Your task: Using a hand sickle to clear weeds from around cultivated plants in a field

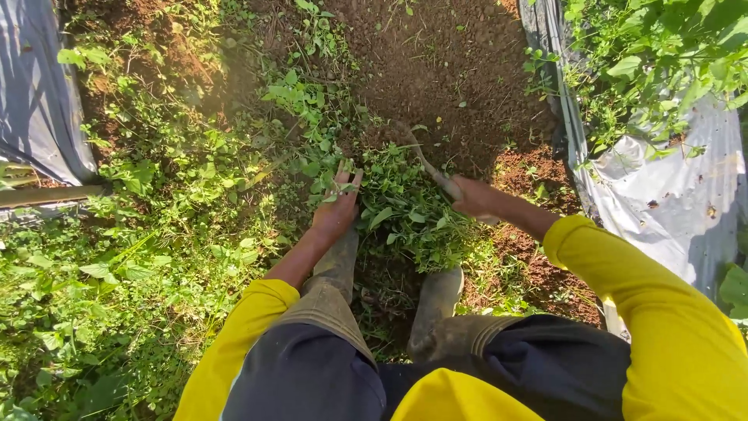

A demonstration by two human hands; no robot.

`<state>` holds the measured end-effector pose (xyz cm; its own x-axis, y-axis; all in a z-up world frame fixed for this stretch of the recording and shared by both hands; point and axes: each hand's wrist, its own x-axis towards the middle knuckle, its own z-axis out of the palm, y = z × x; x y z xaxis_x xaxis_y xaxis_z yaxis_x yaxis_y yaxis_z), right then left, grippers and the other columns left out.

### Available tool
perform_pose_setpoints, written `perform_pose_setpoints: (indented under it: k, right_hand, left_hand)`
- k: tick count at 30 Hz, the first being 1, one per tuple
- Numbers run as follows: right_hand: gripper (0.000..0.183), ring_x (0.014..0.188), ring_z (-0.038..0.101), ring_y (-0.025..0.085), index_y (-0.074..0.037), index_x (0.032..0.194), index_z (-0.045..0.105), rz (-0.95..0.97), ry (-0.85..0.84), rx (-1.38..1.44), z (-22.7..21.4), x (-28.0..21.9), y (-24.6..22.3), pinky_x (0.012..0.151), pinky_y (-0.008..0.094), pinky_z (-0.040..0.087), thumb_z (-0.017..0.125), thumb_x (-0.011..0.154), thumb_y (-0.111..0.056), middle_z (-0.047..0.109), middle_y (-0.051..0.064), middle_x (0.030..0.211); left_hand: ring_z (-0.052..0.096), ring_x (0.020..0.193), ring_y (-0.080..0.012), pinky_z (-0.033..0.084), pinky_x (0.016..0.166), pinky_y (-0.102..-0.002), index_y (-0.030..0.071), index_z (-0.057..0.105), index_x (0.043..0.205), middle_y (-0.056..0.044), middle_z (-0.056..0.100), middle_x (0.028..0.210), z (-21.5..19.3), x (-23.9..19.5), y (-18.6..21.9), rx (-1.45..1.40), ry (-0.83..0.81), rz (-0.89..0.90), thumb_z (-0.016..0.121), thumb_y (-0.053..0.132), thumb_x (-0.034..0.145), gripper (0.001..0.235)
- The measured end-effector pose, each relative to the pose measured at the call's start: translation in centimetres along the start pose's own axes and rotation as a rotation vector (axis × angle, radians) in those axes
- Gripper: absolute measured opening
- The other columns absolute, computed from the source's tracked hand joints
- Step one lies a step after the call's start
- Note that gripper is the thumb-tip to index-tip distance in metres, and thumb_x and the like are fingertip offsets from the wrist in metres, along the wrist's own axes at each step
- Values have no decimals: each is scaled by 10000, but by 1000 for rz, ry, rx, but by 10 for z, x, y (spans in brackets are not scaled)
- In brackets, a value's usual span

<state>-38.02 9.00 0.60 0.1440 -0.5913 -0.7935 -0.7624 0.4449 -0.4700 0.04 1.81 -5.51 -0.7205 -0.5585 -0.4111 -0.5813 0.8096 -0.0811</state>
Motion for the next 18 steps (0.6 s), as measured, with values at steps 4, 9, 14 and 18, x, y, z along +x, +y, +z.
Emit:
perform_pose_setpoints:
  k: [4, 9, 14, 18]
  right_hand:
    - [401, 807, 714, 353, -38, 1373, 470, 25, -18, 28, 0, -89, -40, 710, 475, 570, 603, 1014, -154, 685, 285, 999]
    - [646, 787, 710, 304, -115, 1578, 365, -11, 82, -63, 3, -141, -74, 763, 465, 609, 566, 968, -38, 663, 294, 1172]
    - [487, 768, 737, 376, -57, 1418, 410, 50, 336, -70, 31, -119, -20, 648, 482, 559, 600, 972, -109, 686, 263, 965]
    - [455, 755, 734, 387, -20, 1416, 421, 39, 590, -148, -12, -108, -46, 647, 496, 576, 585, 1017, -167, 683, 283, 942]
  left_hand:
    - [658, 1410, -349, 146, 1417, -677, 50, 3, 1805, -241, 700, 1462, -75, -27, -28, -385, -12, -58, 576, 529, 1175, 977]
    - [177, 1689, -549, 134, 1386, -722, 131, 160, 1819, -357, 230, 1759, -52, 2, -28, -795, 161, -100, 875, 886, 720, 1513]
    - [122, 1691, -565, 123, 1330, -810, 70, 179, 1804, -379, 292, 1713, -70, 12, -42, -739, 193, -121, 780, 924, 816, 1437]
    - [317, 1640, -566, 177, 1337, -789, 70, 111, 1811, -380, 373, 1662, -67, 20, -40, -835, 101, -175, 776, 890, 869, 1415]
